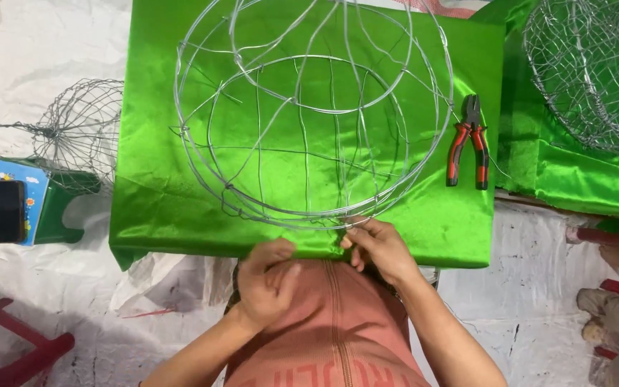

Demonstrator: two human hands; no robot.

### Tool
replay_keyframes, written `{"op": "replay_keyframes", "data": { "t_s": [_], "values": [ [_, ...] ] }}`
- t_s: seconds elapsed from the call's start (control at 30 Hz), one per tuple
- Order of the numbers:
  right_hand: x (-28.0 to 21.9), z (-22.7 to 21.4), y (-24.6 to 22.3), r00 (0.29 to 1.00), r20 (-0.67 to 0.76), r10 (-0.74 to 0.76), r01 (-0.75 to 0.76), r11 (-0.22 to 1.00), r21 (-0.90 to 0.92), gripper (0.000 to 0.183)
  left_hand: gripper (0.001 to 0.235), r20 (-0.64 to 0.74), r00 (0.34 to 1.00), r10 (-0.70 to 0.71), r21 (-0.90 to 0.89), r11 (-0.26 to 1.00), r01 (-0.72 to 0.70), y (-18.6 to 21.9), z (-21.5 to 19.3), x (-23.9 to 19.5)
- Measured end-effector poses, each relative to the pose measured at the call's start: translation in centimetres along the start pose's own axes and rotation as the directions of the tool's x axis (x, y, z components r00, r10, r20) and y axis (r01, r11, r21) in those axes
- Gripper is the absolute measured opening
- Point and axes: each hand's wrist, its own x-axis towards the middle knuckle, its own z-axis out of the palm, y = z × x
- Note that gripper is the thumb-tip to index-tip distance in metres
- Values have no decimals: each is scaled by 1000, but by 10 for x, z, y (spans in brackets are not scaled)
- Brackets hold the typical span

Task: Assembling a spherical metal wire frame by connecting wire segments using pliers and manual twisting on a green workspace.

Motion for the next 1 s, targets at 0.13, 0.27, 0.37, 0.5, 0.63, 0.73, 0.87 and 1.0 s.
{"op": "replay_keyframes", "data": {
  "t_s": [0.13, 0.27, 0.37, 0.5, 0.63, 0.73, 0.87, 1.0],
  "values": [
    [2, 7, 2, 999, 9, -53, 53, 996, -75, 19, 10, 386, 875, 293, 61, 938, -341, 35, 13, 31],
    [7, -1, 10, 986, -69, -152, 138, 975, -172, 18, 26, 302, 876, 376, 67, 908, -413, 22, 52, 35],
    [-6, -2, -5, 946, -137, -294, 239, 917, -319, 17, 24, 166, 862, 479, 73, 866, -495, 5, 77, 29],
    [-14, -9, -13, 889, -89, -449, 371, 821, -433, 21, 21, 78, 807, 585, 130, 797, -590, -15, 98, 25],
    [-20, 5, -10, 960, -155, -235, 200, 957, -212, 22, 21, 105, 810, 577, 456, 696, -555, -9, 87, 43],
    [-14, 9, -5, 953, -181, -244, 185, 937, -295, 24, 22, 150, 820, 553, 706, 521, -480, -19, 84, 46],
    [-19, 20, -11, 954, -159, -256, 188, 918, -348, 31, 31, 207, 848, 488, 715, 516, -472, -28, 81, 43],
    [-4, 12, 8, 957, -158, -242, 224, 967, -123, 37, 37, 243, 860, 449, 708, 524, -474, -40, 88, 35]
  ]
}}
